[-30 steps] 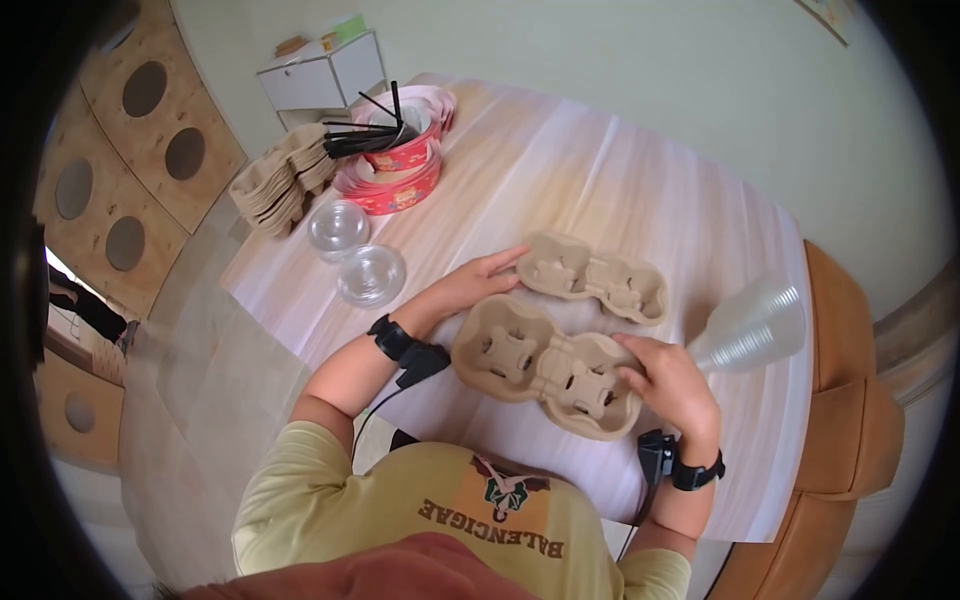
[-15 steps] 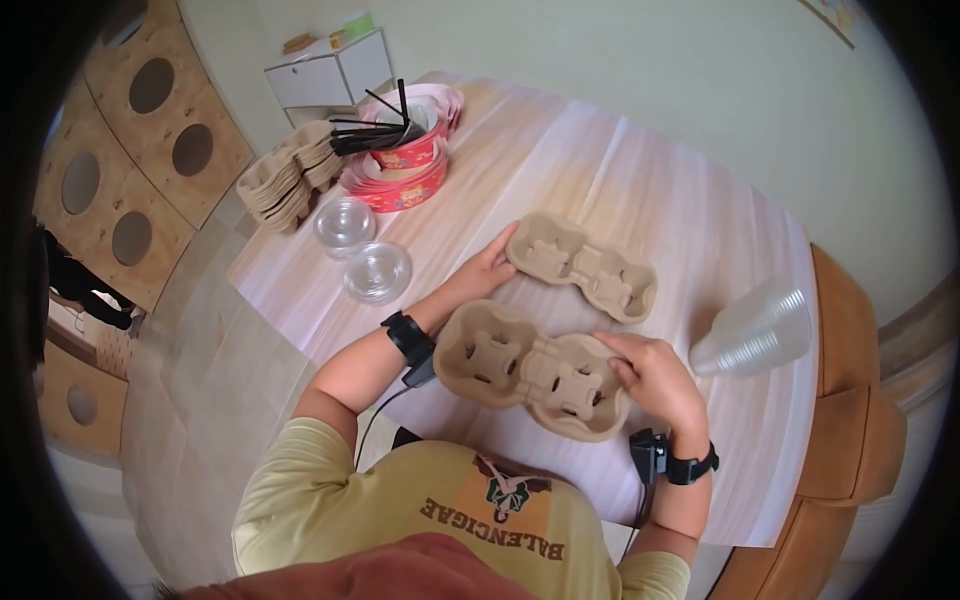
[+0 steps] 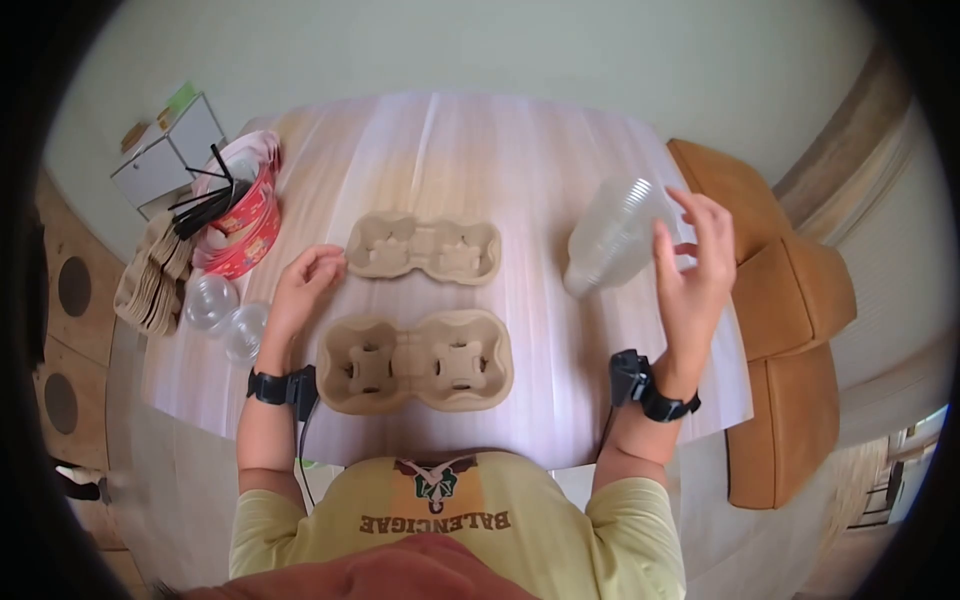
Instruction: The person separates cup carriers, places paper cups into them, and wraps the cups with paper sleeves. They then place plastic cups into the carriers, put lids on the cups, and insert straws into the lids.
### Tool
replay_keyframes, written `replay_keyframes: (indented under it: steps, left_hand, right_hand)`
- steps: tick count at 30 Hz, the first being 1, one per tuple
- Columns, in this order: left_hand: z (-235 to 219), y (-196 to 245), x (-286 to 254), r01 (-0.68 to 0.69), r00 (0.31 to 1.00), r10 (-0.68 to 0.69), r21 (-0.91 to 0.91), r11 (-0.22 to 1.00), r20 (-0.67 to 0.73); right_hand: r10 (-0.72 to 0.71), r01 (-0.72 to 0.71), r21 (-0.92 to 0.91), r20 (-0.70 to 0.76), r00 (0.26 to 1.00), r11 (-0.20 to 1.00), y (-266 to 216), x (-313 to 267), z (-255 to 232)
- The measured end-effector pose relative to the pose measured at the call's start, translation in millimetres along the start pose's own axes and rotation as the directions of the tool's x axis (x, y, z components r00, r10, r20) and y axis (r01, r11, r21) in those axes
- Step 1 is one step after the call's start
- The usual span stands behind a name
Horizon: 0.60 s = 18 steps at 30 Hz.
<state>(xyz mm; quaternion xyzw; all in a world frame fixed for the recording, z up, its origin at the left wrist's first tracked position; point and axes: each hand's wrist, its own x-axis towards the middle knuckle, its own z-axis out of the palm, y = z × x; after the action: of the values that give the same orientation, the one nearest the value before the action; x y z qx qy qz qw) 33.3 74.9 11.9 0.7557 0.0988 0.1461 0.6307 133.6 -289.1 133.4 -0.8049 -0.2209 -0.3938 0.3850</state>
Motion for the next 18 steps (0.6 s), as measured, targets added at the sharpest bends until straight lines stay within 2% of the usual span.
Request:
replay_keyframes:
  steps: [1, 2, 3, 5, 8, 9, 16, 18]
  left_hand:
    - [-2.3, 3.3, -1.3, -0.005, 1.0, 0.005, 0.0, 1.0, 0.01]
    - [-5.0, 5.7, -2.9, 0.0, 0.996, 0.0, -0.008, 1.0, 0.084]
    - [-5.5, 4.5, -4.7, 0.005, 0.989, -0.005, 0.001, 1.0, 0.151]
    - [-5.5, 8.0, -6.7, -0.013, 0.987, 0.004, 0.058, 0.998, 0.16]
    - [-7.0, 7.6, -8.1, -0.038, 0.984, 0.007, 0.165, 0.986, 0.179]
    - [-7.2, 7.5, -7.0, -0.055, 0.98, 0.013, 0.213, 0.976, 0.198]
    - [-4.1, 5.0, -8.7, -0.048, 0.986, 0.011, 0.224, 0.973, 0.166]
    - [-4.8, 4.0, -8.3, -0.082, 0.963, 0.013, 0.249, 0.965, 0.268]
  right_hand:
    - [0.029, -0.024, -0.076, 0.072, 0.997, 0.997, 2.2, 0.6, -0.4]
    - [0.062, -0.041, -0.149, 0.145, 0.988, 0.988, 4.0, 0.6, 0.1]
    - [0.069, -0.05, -0.137, 0.135, 0.988, 0.989, 14.2, -6.8, 3.2]
    - [-0.024, 0.086, -0.196, 0.299, 0.954, 0.977, 23.6, -6.9, 5.3]
    - [0.015, 0.046, -0.153, 0.374, 0.927, 0.987, 30.8, -5.8, 10.7]
    - [0.012, 0.048, -0.151, 0.376, 0.927, 0.987, 30.5, -4.8, 10.8]
    - [-0.014, 0.054, -0.102, 0.359, 0.933, 0.993, 28.4, -6.0, 8.0]
    - [-0.021, 0.075, -0.135, 0.363, 0.932, 0.988, 31.2, -6.0, 7.8]
